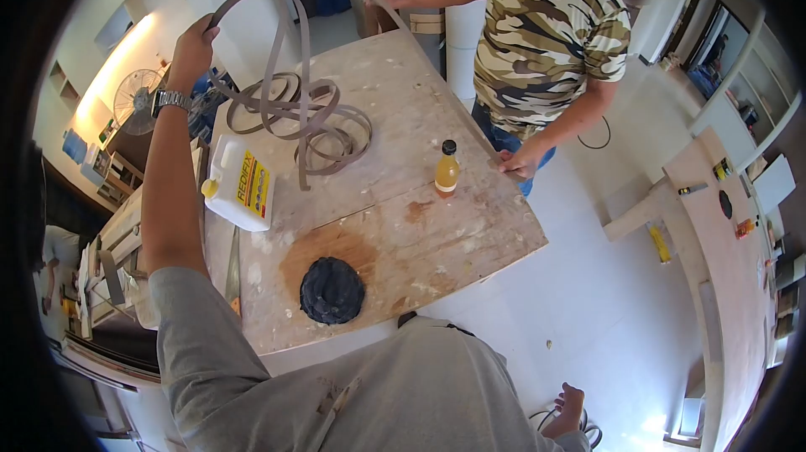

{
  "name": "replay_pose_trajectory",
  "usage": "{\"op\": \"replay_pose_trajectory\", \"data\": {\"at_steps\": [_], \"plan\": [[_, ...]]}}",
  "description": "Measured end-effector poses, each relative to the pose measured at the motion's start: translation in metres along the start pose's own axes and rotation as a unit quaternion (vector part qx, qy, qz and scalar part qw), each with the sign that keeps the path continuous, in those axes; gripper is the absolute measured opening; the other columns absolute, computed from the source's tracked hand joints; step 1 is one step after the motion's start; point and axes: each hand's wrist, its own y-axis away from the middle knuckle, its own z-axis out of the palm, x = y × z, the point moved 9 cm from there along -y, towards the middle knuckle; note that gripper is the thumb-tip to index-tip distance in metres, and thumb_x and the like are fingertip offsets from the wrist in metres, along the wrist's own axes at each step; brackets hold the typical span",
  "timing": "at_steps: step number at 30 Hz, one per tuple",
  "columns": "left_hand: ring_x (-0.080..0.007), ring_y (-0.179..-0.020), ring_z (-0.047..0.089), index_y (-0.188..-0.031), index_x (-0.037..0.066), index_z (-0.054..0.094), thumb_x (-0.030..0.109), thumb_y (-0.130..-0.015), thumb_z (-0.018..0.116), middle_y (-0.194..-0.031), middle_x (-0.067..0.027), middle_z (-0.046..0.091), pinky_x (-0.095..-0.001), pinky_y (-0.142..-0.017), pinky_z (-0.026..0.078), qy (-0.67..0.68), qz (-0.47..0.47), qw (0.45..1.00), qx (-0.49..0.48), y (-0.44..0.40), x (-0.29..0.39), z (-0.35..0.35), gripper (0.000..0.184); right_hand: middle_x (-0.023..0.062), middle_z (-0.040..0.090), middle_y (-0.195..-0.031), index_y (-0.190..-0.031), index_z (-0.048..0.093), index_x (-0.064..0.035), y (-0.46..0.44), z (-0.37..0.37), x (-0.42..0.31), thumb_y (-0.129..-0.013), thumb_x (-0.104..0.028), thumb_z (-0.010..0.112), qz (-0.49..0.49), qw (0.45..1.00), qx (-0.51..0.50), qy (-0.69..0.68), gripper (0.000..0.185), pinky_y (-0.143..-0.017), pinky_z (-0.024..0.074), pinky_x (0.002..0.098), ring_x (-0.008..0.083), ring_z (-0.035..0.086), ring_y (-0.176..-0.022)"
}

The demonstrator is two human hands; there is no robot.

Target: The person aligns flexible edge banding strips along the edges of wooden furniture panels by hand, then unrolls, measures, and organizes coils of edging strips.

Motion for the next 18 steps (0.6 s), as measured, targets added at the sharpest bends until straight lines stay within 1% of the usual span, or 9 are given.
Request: {"op": "replay_pose_trajectory", "data": {"at_steps": [5,8,14,18], "plan": [[-0.0416,-0.091,0.058,-0.114,0.002,0.056,0.015,-0.089,0.052,-0.096,-0.0240,0.061,-0.0449,-0.077,0.045,0.005,0.006,1.000,-0.004,0.007,0.013,0.004,0.027,0.0152,0.056,-0.102,-0.117,0.051,-0.0018,-0.003,-0.003,0.004,-0.085,-0.032,0.059,0.003,1.000,0.006,0.002,0.045,-0.062,0.0449,0.0393,0.0251,0.057,-0.076],[-0.0417,-0.090,0.057,-0.113,0.003,0.057,0.015,-0.089,0.053,-0.096,-0.0235,0.061,-0.0452,-0.076,0.045,0.010,0.039,0.999,0.019,0.009,0.020,0.007,0.026,0.0156,0.057,-0.103,-0.118,0.051,-0.0017,-0.007,-0.004,0.008,-0.085,-0.031,0.059,0.004,1.000,0.009,0.000,0.045,-0.063,0.0459,0.0400,0.0258,0.057,-0.076],[-0.0411,-0.088,0.057,-0.110,0.004,0.057,0.014,-0.089,0.052,-0.093,-0.0227,0.061,-0.0460,-0.074,0.044,0.026,0.037,0.999,0.006,0.008,0.020,0.021,0.023,0.0161,0.057,-0.104,-0.119,0.050,-0.0015,-0.009,-0.007,0.014,-0.086,-0.032,0.059,0.012,1.000,0.017,0.000,0.046,-0.062,0.0466,0.0399,0.0268,0.058,-0.077],[-0.0414,-0.086,0.057,-0.108,0.004,0.057,0.014,-0.089,0.052,-0.090,-0.0226,0.060,-0.0463,-0.072,0.043,0.034,0.049,0.998,0.030,0.009,0.027,0.021,0.022,0.0156,0.057,-0.102,-0.118,0.051,-0.0016,-0.009,-0.007,0.020,-0.086,-0.033,0.060,0.031,0.999,0.022,0.000,0.046,-0.060,0.0462,0.0396,0.0267,0.058,-0.075]]}}
